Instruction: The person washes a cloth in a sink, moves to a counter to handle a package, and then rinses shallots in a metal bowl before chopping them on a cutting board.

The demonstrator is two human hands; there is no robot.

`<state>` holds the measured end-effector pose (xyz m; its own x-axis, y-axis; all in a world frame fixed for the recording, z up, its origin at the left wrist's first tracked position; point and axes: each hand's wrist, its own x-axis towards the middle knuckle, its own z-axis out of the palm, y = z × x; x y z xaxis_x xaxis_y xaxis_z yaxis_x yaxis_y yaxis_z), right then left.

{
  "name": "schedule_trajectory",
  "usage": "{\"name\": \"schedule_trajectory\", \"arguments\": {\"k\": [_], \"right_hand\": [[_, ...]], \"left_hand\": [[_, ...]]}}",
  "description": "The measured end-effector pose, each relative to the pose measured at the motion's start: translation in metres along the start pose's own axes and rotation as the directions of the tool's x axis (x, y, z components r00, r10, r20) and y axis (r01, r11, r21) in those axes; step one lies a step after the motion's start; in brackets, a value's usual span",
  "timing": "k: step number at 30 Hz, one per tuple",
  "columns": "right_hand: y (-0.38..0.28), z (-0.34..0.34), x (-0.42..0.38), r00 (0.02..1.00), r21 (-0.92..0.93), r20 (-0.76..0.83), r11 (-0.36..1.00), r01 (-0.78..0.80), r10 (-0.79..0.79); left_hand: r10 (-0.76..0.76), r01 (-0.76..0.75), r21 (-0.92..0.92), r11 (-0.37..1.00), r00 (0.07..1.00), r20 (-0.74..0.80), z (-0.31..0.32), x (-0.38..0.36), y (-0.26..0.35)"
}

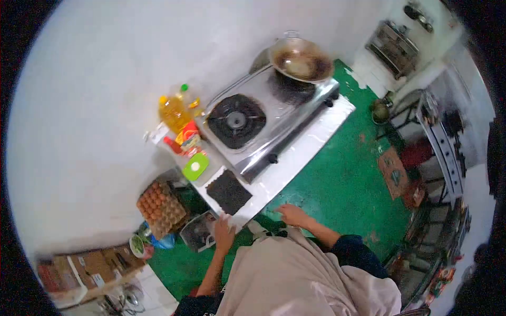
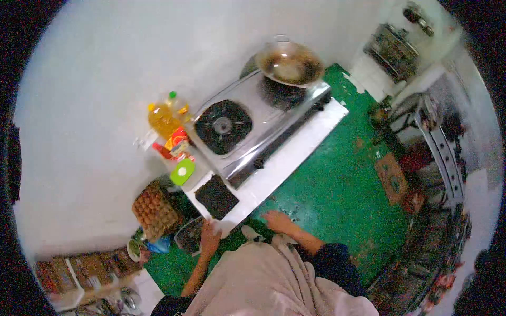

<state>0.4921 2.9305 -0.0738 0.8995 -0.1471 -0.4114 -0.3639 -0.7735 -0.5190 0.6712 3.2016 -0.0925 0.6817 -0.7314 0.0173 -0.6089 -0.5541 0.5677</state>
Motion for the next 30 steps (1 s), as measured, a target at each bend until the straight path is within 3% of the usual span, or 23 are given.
{"name": "schedule_trajectory", "arguments": {"k": [1,2,3,4,6,9,10,12,15,21,26,28,30], "right_hand": [[0.021,-0.006,-0.031,0.974,0.036,0.138,0.982,-0.187,0.180],[0.083,0.036,-0.056,0.962,-0.023,0.174,0.977,-0.212,0.212],[0.100,0.038,-0.090,0.887,-0.110,0.258,0.924,-0.366,0.382],[0.159,0.085,-0.121,0.869,-0.150,0.295,0.918,-0.368,0.396],[0.254,0.187,-0.167,0.921,0.093,0.341,0.969,-0.231,0.187],[0.235,0.160,-0.251,0.991,0.442,0.109,0.889,-0.120,0.080],[0.250,0.171,-0.265,0.966,0.449,0.075,0.857,-0.253,0.246],[0.271,0.187,-0.289,0.826,0.501,0.011,0.712,-0.492,0.564],[0.303,0.183,-0.335,0.716,0.605,0.030,0.558,-0.568,0.697],[0.353,0.198,-0.410,0.545,0.802,0.021,0.311,-0.510,0.838],[0.377,0.241,-0.471,0.349,0.918,0.096,0.053,-0.393,0.932],[0.384,0.262,-0.483,0.259,0.939,0.142,-0.048,-0.340,0.955],[0.390,0.278,-0.497,0.157,0.955,0.187,-0.142,-0.262,0.970]], "left_hand": [[0.026,-0.026,-0.038,0.999,1.000,0.002,0.008,-0.018,-0.003],[-0.136,0.168,-0.150,0.974,0.969,0.207,0.014,-0.032,0.000],[-0.263,0.374,-0.208,0.904,0.870,0.418,0.022,-0.049,0.001],[-0.198,0.362,-0.277,0.890,0.855,0.480,0.064,-0.070,-0.026],[-0.094,0.365,-0.356,0.860,0.800,0.593,0.122,-0.097,-0.050],[-0.087,0.365,-0.266,0.892,0.716,0.692,0.168,-0.083,-0.004],[-0.081,0.346,-0.234,0.909,0.695,0.714,0.184,-0.072,0.017],[-0.035,0.275,-0.206,0.939,0.672,0.740,0.217,-0.043,0.063],[0.091,0.114,-0.207,0.972,0.629,0.772,0.267,0.010,0.134],[0.305,-0.157,-0.262,0.952,0.466,0.830,0.359,0.080,0.292],[0.544,-0.385,-0.454,0.803,0.163,0.823,0.458,0.137,0.391],[0.557,-0.444,-0.477,0.759,0.062,0.828,0.503,0.164,0.434],[0.328,-0.533,-0.221,0.817,0.114,0.938,0.526,0.174,0.529]]}}
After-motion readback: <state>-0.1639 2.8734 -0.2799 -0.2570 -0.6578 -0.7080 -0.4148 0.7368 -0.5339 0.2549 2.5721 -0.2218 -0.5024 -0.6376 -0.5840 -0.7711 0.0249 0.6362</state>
